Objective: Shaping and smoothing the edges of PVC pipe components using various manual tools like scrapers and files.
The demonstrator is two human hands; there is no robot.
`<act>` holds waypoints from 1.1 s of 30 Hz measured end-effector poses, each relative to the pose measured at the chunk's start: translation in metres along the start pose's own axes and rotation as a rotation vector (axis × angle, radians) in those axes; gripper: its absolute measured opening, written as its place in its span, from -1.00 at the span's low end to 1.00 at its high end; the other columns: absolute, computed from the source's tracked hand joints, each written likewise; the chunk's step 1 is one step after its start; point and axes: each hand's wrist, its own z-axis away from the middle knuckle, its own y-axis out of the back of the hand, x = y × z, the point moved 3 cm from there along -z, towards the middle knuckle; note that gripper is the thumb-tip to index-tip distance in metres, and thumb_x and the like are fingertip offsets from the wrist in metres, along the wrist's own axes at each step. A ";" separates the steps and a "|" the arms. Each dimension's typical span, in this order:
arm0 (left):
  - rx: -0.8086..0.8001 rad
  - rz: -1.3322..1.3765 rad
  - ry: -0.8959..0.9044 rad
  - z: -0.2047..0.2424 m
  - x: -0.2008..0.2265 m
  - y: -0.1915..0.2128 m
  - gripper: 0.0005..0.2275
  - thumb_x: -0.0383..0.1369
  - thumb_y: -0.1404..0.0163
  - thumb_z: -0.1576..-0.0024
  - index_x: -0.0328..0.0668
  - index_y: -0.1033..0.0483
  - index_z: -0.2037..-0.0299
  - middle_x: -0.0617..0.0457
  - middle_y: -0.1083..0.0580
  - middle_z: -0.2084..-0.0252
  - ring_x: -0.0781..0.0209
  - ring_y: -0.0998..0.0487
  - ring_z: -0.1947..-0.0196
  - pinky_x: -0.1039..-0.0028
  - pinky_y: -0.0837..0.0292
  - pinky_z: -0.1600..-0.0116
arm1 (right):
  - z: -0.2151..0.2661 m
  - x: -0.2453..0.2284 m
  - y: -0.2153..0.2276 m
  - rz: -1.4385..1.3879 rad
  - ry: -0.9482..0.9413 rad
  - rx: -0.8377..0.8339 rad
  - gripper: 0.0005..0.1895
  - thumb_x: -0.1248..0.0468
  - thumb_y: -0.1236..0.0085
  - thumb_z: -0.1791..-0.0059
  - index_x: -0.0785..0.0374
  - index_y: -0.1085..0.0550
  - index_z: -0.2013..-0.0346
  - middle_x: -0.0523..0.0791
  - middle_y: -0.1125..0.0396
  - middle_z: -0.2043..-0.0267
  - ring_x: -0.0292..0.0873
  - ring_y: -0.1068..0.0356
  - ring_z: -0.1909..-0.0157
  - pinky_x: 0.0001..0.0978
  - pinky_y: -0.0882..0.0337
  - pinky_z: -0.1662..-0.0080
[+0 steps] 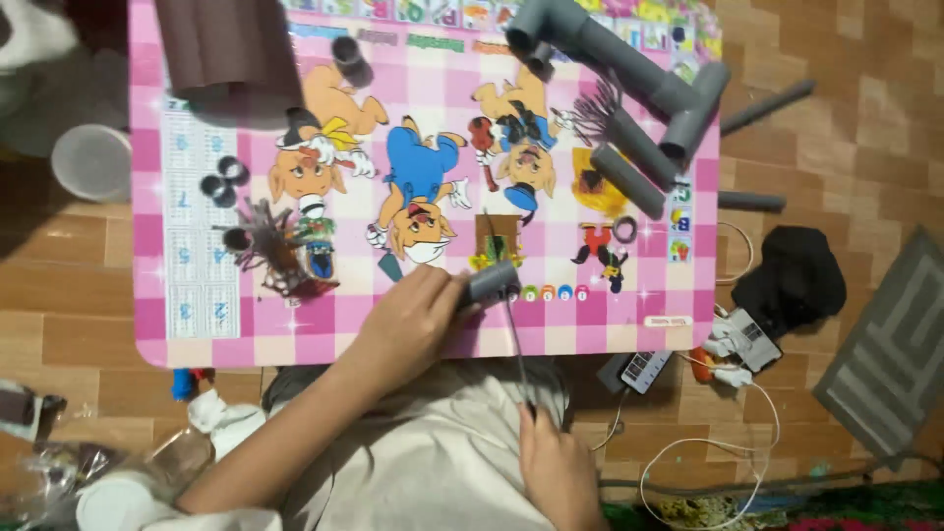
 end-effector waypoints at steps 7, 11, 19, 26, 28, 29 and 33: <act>-0.123 -0.009 -0.069 0.020 0.012 -0.022 -0.59 -0.60 -0.12 -0.04 -0.68 -0.31 -0.08 -0.27 -0.41 0.19 -0.13 -0.41 0.21 0.16 -0.43 0.10 | -0.024 -0.024 0.019 -0.145 0.204 0.334 -0.70 0.04 0.15 -0.08 0.17 -0.37 0.34 0.13 -0.37 0.60 0.36 -0.36 0.52 0.22 -0.28 0.48; -0.039 -0.051 0.017 0.023 -0.003 -0.019 -0.71 -0.57 -0.03 -0.13 -0.58 -0.31 -0.02 -0.20 -0.39 0.29 -0.10 -0.39 0.34 0.17 -0.36 0.25 | 0.004 -0.009 0.001 0.020 0.082 0.114 -0.69 -0.06 0.20 -0.06 0.05 -0.39 0.23 0.09 -0.39 0.61 0.29 -0.41 0.48 0.17 -0.38 0.38; -0.021 -0.002 -0.057 0.005 -0.009 -0.011 -0.87 -0.52 0.08 -0.22 -0.47 -0.31 0.12 -0.10 -0.32 0.39 -0.04 -0.30 0.45 0.19 -0.25 0.36 | -0.016 -0.028 0.027 -0.045 0.119 0.150 -0.67 -0.03 0.24 -0.09 0.11 -0.38 0.24 0.11 -0.41 0.58 0.32 -0.42 0.47 0.22 -0.35 0.39; -0.023 -0.093 -0.119 0.007 0.006 -0.009 -0.80 -0.57 0.09 -0.21 -0.59 -0.34 0.01 -0.18 -0.35 0.30 -0.08 -0.36 0.36 0.19 -0.36 0.25 | -0.030 -0.045 0.047 -0.158 0.198 0.213 -0.67 0.05 0.24 -0.11 0.23 -0.37 0.27 0.17 -0.39 0.55 0.36 -0.39 0.46 0.24 -0.31 0.43; -0.048 -0.121 -0.110 -0.001 -0.008 -0.004 -0.77 -0.54 0.06 -0.20 -0.53 -0.34 -0.02 -0.15 -0.36 0.30 -0.03 -0.34 0.37 0.22 -0.32 0.29 | -0.022 -0.043 0.044 -0.168 0.194 0.213 -0.67 0.06 0.22 -0.11 0.22 -0.38 0.30 0.15 -0.39 0.55 0.33 -0.40 0.46 0.21 -0.32 0.44; 0.011 -0.180 -0.107 -0.007 -0.013 -0.002 -0.82 -0.51 0.07 -0.23 -0.54 -0.36 0.04 -0.15 -0.32 0.35 -0.05 -0.32 0.40 0.22 -0.28 0.32 | -0.018 -0.037 0.039 -0.147 0.181 0.165 -0.66 0.02 0.23 -0.10 0.21 -0.39 0.24 0.13 -0.41 0.55 0.34 -0.40 0.45 0.22 -0.33 0.40; -0.049 -0.205 -0.107 0.008 0.007 -0.006 -0.73 -0.63 0.12 -0.14 -0.68 -0.34 -0.03 -0.21 -0.37 0.28 -0.08 -0.34 0.34 0.20 -0.33 0.27 | -0.036 -0.046 0.055 -0.260 0.202 0.127 -0.62 0.05 0.30 -0.12 0.26 -0.38 0.26 0.15 -0.40 0.53 0.34 -0.40 0.44 0.21 -0.31 0.40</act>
